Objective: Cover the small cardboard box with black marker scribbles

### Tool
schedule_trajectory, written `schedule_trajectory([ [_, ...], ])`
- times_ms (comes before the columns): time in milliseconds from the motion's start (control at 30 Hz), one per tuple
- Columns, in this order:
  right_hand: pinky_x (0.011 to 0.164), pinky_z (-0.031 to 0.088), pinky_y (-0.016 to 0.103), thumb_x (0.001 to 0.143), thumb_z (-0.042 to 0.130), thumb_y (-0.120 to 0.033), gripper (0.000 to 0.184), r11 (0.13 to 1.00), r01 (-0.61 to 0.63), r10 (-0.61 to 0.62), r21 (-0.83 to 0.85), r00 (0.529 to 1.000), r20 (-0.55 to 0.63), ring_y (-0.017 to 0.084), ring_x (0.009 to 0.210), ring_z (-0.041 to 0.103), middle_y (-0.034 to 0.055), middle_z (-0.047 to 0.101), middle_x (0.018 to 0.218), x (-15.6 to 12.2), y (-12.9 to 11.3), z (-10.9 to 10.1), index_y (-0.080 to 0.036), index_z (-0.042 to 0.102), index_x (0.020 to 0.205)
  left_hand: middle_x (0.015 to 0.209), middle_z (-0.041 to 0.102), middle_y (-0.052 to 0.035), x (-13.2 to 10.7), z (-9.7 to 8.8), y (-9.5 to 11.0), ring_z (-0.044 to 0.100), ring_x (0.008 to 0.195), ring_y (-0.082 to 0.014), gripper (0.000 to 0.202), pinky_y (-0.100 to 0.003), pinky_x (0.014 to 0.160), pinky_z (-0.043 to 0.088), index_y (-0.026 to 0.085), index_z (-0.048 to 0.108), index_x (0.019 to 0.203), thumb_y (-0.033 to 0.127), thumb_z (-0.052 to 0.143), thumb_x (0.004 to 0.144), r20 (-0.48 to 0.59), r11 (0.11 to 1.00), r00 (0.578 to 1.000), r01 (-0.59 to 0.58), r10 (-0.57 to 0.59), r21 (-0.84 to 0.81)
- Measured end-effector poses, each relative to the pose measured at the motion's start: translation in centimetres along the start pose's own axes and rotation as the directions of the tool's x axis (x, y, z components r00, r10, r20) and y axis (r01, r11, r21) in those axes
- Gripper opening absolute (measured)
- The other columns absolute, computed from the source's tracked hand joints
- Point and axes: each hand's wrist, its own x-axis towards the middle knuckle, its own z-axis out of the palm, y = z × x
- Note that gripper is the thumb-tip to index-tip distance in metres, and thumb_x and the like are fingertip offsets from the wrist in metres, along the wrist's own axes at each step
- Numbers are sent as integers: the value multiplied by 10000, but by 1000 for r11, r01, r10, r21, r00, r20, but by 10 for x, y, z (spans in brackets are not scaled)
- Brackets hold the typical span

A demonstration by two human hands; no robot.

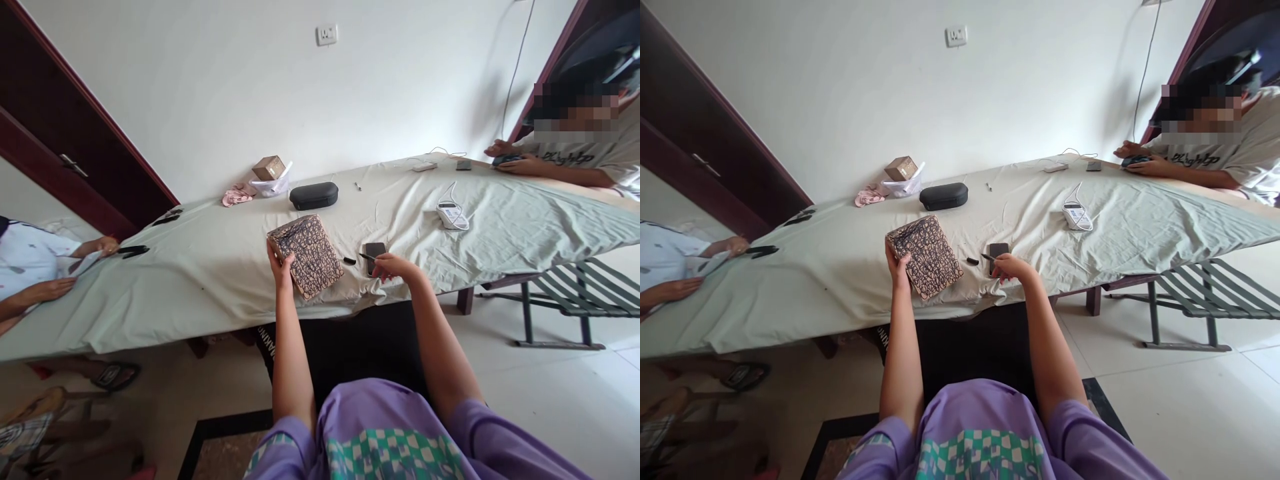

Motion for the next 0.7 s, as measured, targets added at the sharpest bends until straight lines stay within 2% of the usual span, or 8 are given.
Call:
schedule_trajectory([
  [67, 456, 385, 209, 1007, 480, -142, 138, 997, -51, 53, -53, 998, 44, 119, 513, 652, 108, 805, 888, 3, 0, 2, -137, 610, 1052, 1642, 515, -135, 0, 2, 0, 529, 1503, -319, 1091, -374, 1208, 472, 227, 343, 1667, 554, 775, 720, -17, 1000, 1000, -7, 7, -3],
  [133, 463, 388, 212, 997, 496, -141, 111, 991, -86, 93, -104, 993, 67, 130, 515, 660, 89, 792, 835, 8, 0, 3, -149, 591, 1053, 1600, 555, -141, 0, 3, -1, 541, 1487, -328, 1066, -394, 1199, 482, 226, 391, 1640, 570, 778, 708, -26, 1000, 1000, -6, 6, -17],
  [367, 430, 328, 225, 1000, 483, -148, 135, 960, -124, 143, -251, 988, 58, 116, 420, 547, 40, 721, 683, 31, 9, 13, -145, 592, 1079, 1567, 590, -119, -2, 1, -1, 527, 1497, -323, 994, -399, 1214, 459, 234, 444, 1607, 458, 777, 698, -21, 994, 1000, -20, 18, -108],
  [533, 435, 342, 235, 990, 455, -126, 182, 944, -86, 105, -318, 994, 42, 121, 423, 544, 37, 702, 651, 38, 8, 19, -121, 594, 1107, 1568, 586, -119, -3, -1, -2, 525, 1498, -313, 1001, -401, 1231, 445, 226, 444, 1610, 484, 775, 701, -17, 996, 1000, -28, 26, -82],
  [700, 464, 372, 224, 974, 502, -132, 242, 920, -53, 68, -387, 997, 25, 116, 454, 602, 28, 749, 743, 38, 3, 28, -143, 577, 1204, 1550, 599, -113, -3, 0, -2, 520, 1507, -311, 989, -400, 1248, 434, 225, 466, 1596, 533, 779, 709, -25, 996, 999, -36, 34, -78],
])
